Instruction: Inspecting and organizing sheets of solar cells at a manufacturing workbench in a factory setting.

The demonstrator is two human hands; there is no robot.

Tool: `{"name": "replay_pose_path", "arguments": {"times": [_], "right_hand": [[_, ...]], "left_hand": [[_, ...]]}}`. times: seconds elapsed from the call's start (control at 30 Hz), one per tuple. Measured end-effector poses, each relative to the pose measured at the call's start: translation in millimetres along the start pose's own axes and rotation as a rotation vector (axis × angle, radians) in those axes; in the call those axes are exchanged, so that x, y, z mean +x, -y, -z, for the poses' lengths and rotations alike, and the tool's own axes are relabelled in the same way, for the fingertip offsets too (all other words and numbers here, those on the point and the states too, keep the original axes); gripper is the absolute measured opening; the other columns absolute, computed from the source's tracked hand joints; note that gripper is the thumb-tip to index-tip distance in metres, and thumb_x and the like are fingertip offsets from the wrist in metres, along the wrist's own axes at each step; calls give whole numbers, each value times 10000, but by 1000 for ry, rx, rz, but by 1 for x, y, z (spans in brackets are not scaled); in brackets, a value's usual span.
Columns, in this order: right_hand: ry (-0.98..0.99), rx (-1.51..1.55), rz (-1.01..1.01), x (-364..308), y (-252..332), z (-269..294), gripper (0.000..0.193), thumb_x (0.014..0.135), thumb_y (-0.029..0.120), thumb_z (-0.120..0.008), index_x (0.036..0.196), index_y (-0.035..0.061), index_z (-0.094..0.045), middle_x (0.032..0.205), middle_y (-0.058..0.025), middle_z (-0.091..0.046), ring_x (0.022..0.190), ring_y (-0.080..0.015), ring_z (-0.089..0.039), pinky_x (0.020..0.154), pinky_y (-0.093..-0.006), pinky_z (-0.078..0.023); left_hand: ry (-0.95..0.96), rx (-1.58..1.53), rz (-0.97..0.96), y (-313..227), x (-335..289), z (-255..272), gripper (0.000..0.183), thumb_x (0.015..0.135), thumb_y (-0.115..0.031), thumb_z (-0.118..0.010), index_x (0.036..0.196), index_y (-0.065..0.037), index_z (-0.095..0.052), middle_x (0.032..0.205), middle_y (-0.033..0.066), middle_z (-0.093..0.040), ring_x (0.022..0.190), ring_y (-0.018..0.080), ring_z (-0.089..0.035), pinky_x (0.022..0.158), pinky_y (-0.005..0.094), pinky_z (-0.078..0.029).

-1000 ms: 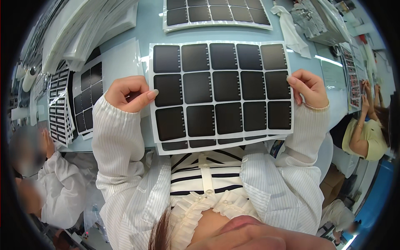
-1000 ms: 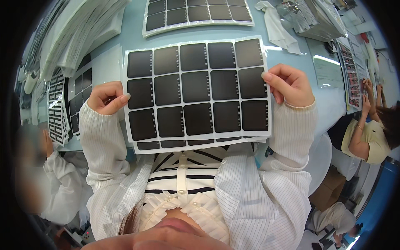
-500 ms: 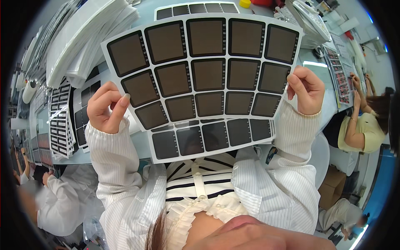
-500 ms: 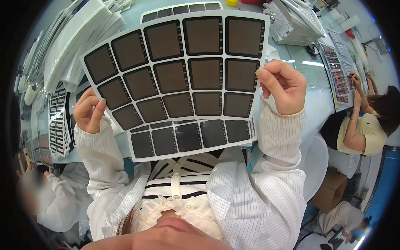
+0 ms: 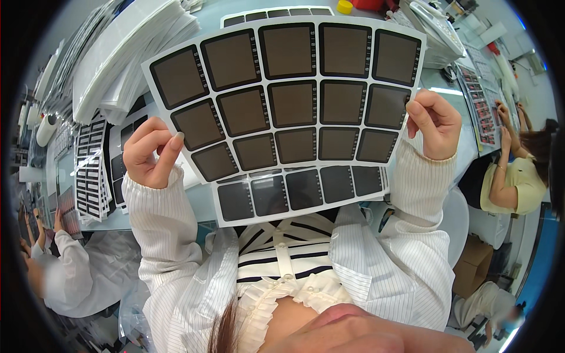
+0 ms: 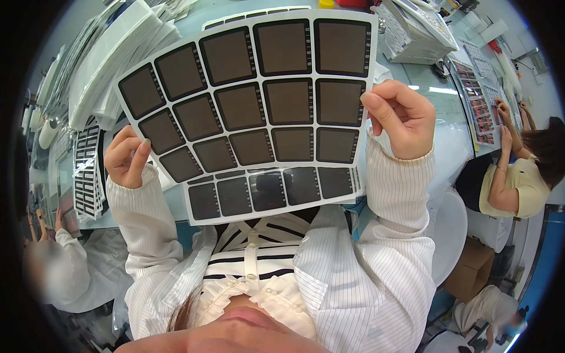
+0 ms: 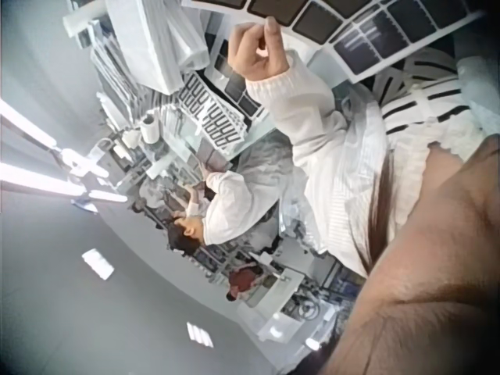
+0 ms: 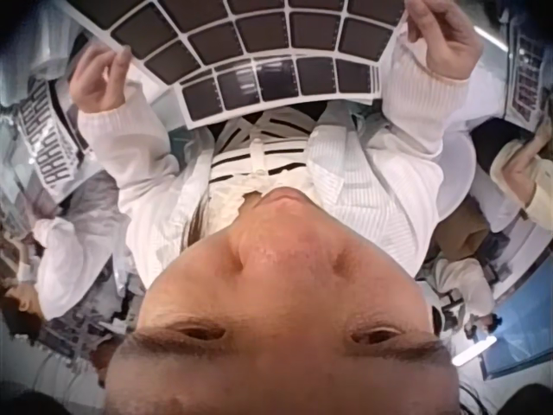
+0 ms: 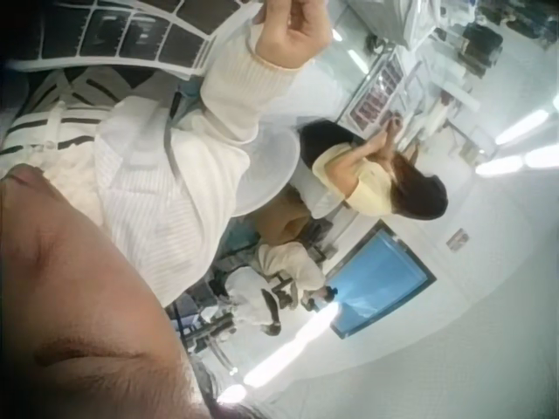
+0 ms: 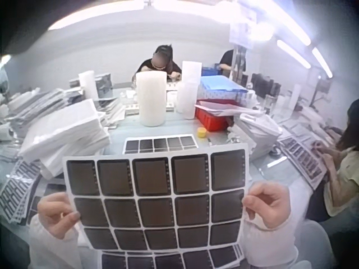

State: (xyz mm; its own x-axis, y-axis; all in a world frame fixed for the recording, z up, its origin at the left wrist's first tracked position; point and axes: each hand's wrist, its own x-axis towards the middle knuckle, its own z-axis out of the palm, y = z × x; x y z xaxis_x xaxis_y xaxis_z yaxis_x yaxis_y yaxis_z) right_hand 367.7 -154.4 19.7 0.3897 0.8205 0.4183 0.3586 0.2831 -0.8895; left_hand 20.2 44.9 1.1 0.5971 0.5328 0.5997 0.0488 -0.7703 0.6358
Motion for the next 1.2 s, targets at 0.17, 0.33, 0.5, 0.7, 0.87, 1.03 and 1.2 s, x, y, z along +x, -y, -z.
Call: {"name": "replay_pose_path", "arguments": {"times": [0.17, 0.33, 0.5, 0.7, 0.87, 1.03, 1.2], "right_hand": [[-2, -18, 30, 0, 0, 1, 58, 813, 25, -601, 790, -27, -591, 634, -30, -527, 471, -58, -443, 431, -170, -317], [-24, -28, 29, -1, 0, 1, 61, 816, 27, -594, 786, -25, -580, 649, -29, -518, 481, -62, -443, 429, -172, -315], [-42, -51, 69, 2, 1, 4, 78, 826, 50, -592, 798, -22, -580, 674, -25, -522, 480, -66, -447, 425, -175, -331], [-126, -67, 118, 19, 8, 6, 107, 830, 99, -610, 833, -8, -602, 656, -15, -533, 461, -72, -447, 424, -177, -327], [-146, -91, 135, 32, 12, 8, 144, 838, 138, -609, 862, -5, -615, 652, -16, -544, 476, -72, -443, 429, -179, -325], [-177, -126, 146, 43, 14, 11, 154, 838, 148, -610, 863, -4, -624, 647, -14, -549, 481, -66, -442, 430, -180, -323], [-225, -135, 137, 58, 9, 10, 152, 832, 150, -617, 851, 0, -631, 634, -8, -549, 481, -61, -442, 430, -177, -315]], "left_hand": [[-2, 35, -26, -2, 1, 0, 112, 724, -16, -662, 663, 34, -583, 602, 39, -487, 478, 78, -384, 433, 206, -281], [-12, 66, -16, -7, 1, 2, 108, 721, -5, -667, 663, 33, -584, 603, 39, -491, 478, 77, -388, 434, 202, -283], [-35, 103, -16, -13, 6, 3, 107, 732, -15, -665, 669, 28, -590, 605, 36, -502, 481, 70, -404, 434, 197, -290], [-66, 183, -93, -16, 24, 6, 92, 758, -33, -657, 697, 21, -614, 613, 32, -526, 478, 61, -403, 437, 187, -287], [-88, 203, -136, -11, 38, 9, 117, 773, -65, -659, 699, 17, -620, 608, 25, -523, 481, 61, -398, 433, 193, -280], [-82, 213, -171, -9, 52, 9, 119, 786, -68, -648, 706, 17, -625, 609, 18, -524, 485, 59, -392, 438, 193, -280], [-114, 173, -72, 2, 64, 2, 166, 805, -119, -638, 710, 15, -615, 587, 1, -497, 501, 53, -379, 453, 199, -281]]}}
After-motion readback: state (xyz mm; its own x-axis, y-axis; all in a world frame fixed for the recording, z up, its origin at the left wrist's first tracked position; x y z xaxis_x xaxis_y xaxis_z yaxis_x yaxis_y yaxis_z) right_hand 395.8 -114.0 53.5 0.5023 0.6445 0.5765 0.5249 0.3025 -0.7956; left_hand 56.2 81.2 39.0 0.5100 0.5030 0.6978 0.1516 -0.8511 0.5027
